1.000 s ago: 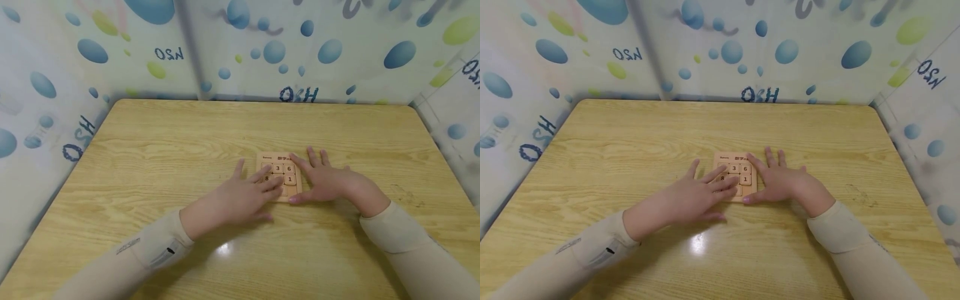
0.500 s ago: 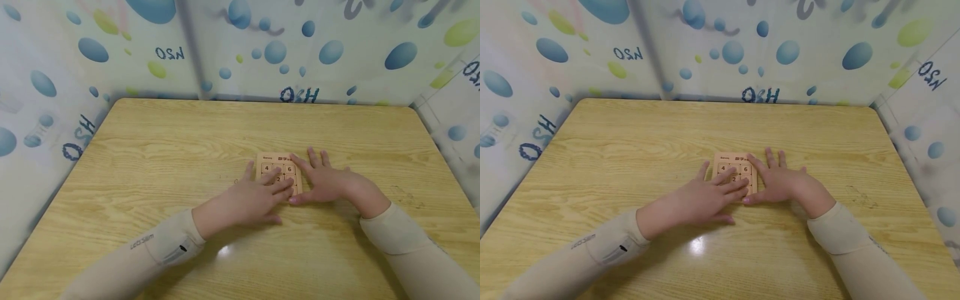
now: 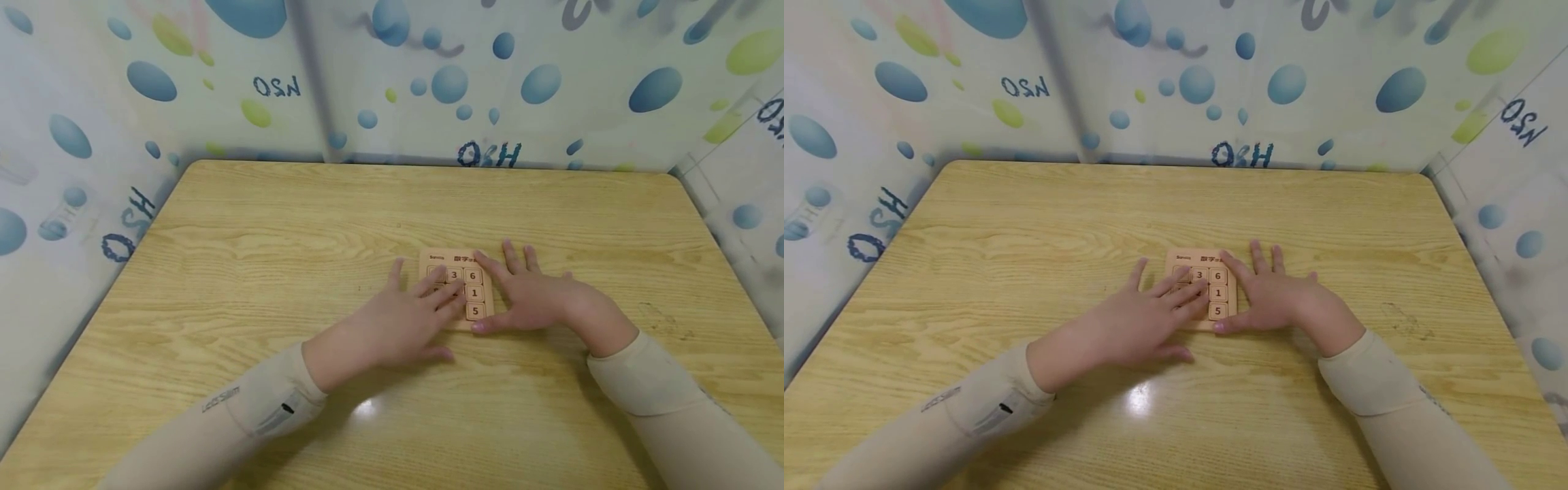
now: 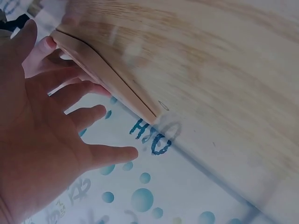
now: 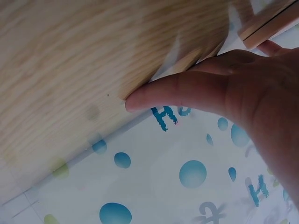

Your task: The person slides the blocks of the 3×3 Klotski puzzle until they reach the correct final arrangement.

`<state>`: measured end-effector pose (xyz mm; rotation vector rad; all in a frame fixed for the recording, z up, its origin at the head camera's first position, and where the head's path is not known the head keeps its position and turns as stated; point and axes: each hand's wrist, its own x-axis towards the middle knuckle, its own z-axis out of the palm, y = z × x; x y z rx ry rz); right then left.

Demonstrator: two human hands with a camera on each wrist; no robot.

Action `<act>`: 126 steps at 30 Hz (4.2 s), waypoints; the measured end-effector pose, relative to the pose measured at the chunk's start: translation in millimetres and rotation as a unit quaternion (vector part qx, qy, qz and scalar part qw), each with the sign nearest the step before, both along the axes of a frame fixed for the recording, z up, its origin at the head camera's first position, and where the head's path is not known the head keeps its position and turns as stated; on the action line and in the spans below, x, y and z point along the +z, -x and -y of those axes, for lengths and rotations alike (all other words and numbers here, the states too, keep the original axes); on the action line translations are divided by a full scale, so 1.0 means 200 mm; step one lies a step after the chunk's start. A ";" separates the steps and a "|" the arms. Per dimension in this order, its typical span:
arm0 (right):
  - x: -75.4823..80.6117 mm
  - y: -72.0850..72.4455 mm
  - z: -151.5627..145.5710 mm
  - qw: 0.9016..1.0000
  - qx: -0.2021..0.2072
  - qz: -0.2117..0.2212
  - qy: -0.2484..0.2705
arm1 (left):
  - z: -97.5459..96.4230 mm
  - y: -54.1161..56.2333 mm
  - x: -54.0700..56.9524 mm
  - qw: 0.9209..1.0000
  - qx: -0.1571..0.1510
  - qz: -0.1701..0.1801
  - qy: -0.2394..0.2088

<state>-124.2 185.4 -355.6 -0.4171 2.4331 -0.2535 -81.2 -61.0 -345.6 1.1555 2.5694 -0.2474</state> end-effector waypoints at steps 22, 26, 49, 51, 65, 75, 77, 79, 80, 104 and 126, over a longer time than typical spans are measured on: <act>0.00 0.00 0.00 1.000 -0.002 -0.002 -0.005 | 0.05 -0.03 -0.02 1.000 0.007 -0.009 0.012; 0.00 0.00 0.01 1.000 -0.002 -0.003 -0.005 | 0.04 -0.06 -0.02 0.999 0.006 -0.020 0.024; 0.00 0.00 0.03 1.000 0.012 -0.018 -0.011 | -0.03 -0.16 0.02 0.997 -0.015 -0.064 0.028; 0.00 0.00 0.02 1.000 0.012 -0.014 -0.011 | -0.05 -0.13 0.02 0.998 -0.020 -0.063 0.013; 0.00 0.00 0.02 1.000 0.006 -0.008 -0.003 | -0.10 -0.03 0.00 0.999 0.014 0.009 0.028; -0.01 0.00 0.02 1.000 0.006 -0.010 -0.011 | 0.04 -0.03 0.02 0.999 0.033 0.033 0.006; -0.01 0.00 0.02 1.000 0.006 -0.011 -0.013 | 0.07 -0.03 0.02 0.999 0.036 0.031 0.002; -0.01 0.00 0.02 1.000 0.006 -0.011 -0.013 | 0.09 -0.04 0.01 0.999 0.041 0.031 0.000; -0.01 0.00 0.02 1.000 0.005 -0.010 -0.013 | 0.10 -0.04 0.01 0.999 0.045 0.030 0.002; 0.00 0.00 0.02 1.000 0.002 0.001 -0.008 | -0.06 -0.06 0.00 0.999 -0.017 0.029 -0.006; 0.00 0.00 0.01 1.000 -0.002 0.008 -0.010 | 0.02 0.00 0.05 0.999 0.007 0.044 0.005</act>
